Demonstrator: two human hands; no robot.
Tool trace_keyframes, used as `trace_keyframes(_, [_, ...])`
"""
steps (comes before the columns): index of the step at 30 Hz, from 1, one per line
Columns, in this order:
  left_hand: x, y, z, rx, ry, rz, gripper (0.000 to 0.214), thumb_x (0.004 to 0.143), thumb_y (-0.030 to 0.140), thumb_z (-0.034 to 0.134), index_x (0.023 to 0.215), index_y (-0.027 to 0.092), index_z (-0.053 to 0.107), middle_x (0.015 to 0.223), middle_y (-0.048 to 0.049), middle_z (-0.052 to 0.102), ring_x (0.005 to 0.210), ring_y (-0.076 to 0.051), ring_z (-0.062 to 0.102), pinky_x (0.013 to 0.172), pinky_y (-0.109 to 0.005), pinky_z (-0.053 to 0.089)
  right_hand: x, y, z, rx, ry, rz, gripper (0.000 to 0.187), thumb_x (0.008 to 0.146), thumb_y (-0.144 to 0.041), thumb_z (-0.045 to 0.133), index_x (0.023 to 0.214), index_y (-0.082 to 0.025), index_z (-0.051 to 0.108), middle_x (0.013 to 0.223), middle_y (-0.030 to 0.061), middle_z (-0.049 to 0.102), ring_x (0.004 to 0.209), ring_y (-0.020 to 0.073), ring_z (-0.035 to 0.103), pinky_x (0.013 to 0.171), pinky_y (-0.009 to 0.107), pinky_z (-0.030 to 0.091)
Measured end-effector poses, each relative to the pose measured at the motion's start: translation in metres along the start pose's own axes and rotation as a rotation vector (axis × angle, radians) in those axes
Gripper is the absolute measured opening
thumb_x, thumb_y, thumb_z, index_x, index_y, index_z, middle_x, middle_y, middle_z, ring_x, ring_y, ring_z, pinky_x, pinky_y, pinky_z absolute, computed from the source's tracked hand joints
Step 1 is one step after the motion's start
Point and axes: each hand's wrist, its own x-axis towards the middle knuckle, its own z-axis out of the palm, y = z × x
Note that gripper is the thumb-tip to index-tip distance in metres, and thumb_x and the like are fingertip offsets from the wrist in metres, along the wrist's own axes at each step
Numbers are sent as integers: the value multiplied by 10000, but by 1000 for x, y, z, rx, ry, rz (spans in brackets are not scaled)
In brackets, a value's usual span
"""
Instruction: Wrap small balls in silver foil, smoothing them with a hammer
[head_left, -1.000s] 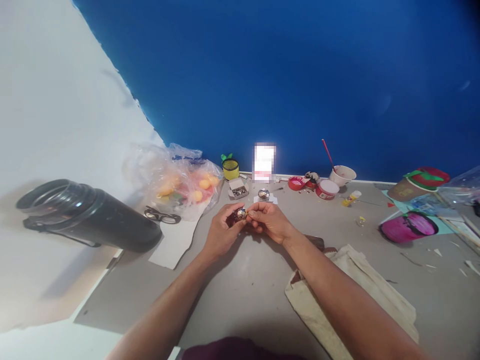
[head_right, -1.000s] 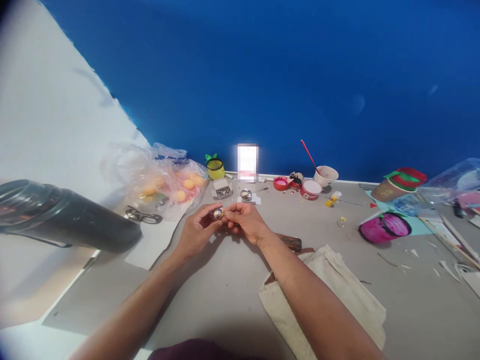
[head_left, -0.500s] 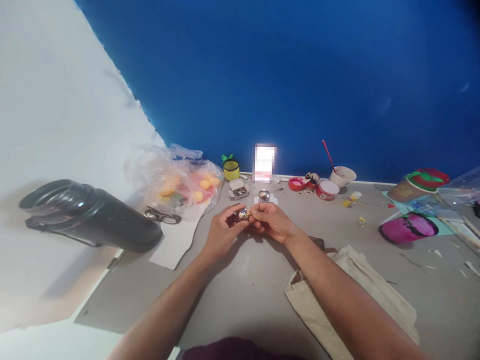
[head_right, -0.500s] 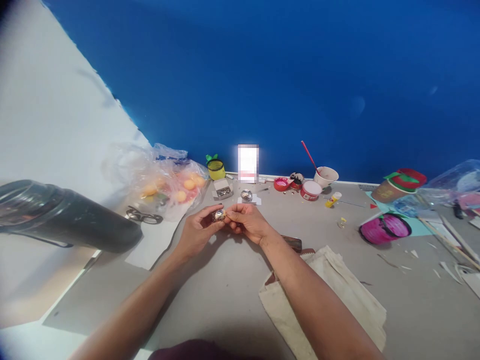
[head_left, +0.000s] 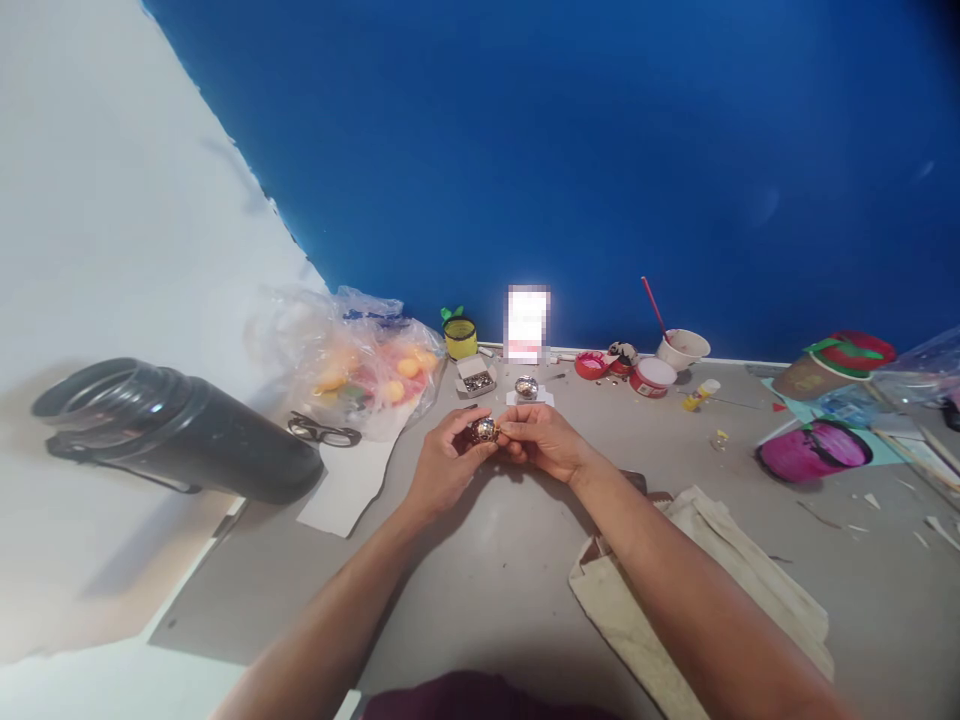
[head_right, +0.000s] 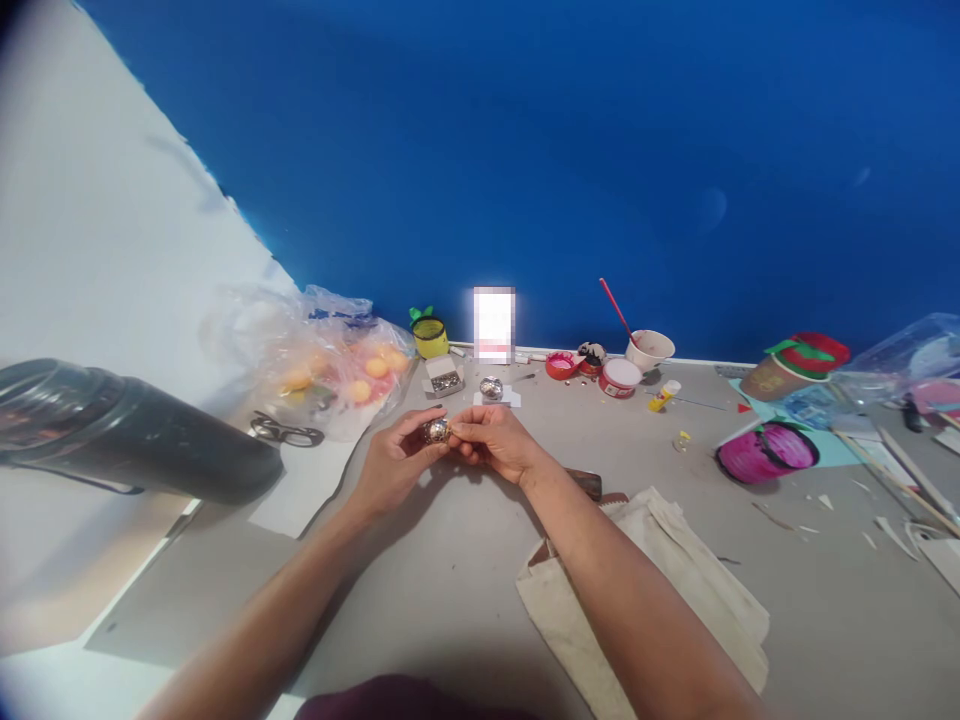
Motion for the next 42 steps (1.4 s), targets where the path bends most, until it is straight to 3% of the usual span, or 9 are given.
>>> trace_keyframes(7, [0, 0, 0, 13, 5, 17, 372, 726, 192, 776, 1097, 215, 775, 1065, -68, 736, 904, -217, 671, 822, -341, 526, -1, 0, 2, -29, 16, -10, 341, 599, -354, 932, 718, -131, 703, 642, 17, 682, 494, 61, 502, 450, 180, 387])
trace_keyframes(15, [-3, -10, 5, 139, 97, 163, 318, 766, 213, 762, 1083, 217, 760, 1124, -68, 725, 970, -222, 673, 845, -340, 533, -4, 1, 18, -296, 188, -134, 228, 663, -322, 805, 719, -162, 652, 615, -13, 654, 493, 75, 519, 426, 179, 449])
trace_keyframes(25, [-2, -27, 9, 270, 142, 262, 304, 806, 201, 707, 1109, 202, 731, 1122, -79, 712, 984, -222, 686, 852, -362, 569, -2, 6, 28, -346, 316, -146, 98, 679, -256, 666, 697, -176, 612, 565, -42, 596, 446, 78, 488, 368, 187, 453])
trace_keyframes(32, [-3, -29, 13, 268, 161, 255, 303, 797, 230, 714, 1099, 209, 732, 1141, -83, 707, 1015, -235, 676, 880, -369, 558, -1, 7, 27, -335, 322, -111, 127, 676, -264, 684, 723, -179, 601, 579, -43, 588, 466, 81, 478, 381, 190, 437])
trace_keyframes(36, [-2, -15, 9, 153, 136, 154, 366, 788, 268, 722, 1149, 204, 725, 1137, -80, 718, 967, -222, 684, 868, -350, 554, -4, 1, 20, -364, 281, -127, 230, 757, -322, 653, 935, -183, 611, 665, -34, 626, 518, 106, 526, 444, 220, 460])
trace_keyframes(39, [2, -2, -2, 6, 85, 10, 454, 770, 291, 746, 1211, 192, 703, 1005, -55, 741, 861, -204, 693, 823, -334, 559, -5, 1, 14, -693, 383, -228, 203, 864, -316, 568, 1028, -202, 604, 748, -10, 664, 633, 146, 608, 581, 271, 497])
trace_keyframes(42, [5, 6, -17, -187, 28, -92, 522, 768, 324, 767, 1265, 199, 668, 929, -31, 728, 819, -189, 694, 799, -330, 565, -6, 7, 13, -1291, 435, -303, 148, 890, -307, 613, 1000, -213, 646, 964, 48, 710, 913, 210, 650, 778, 328, 483])
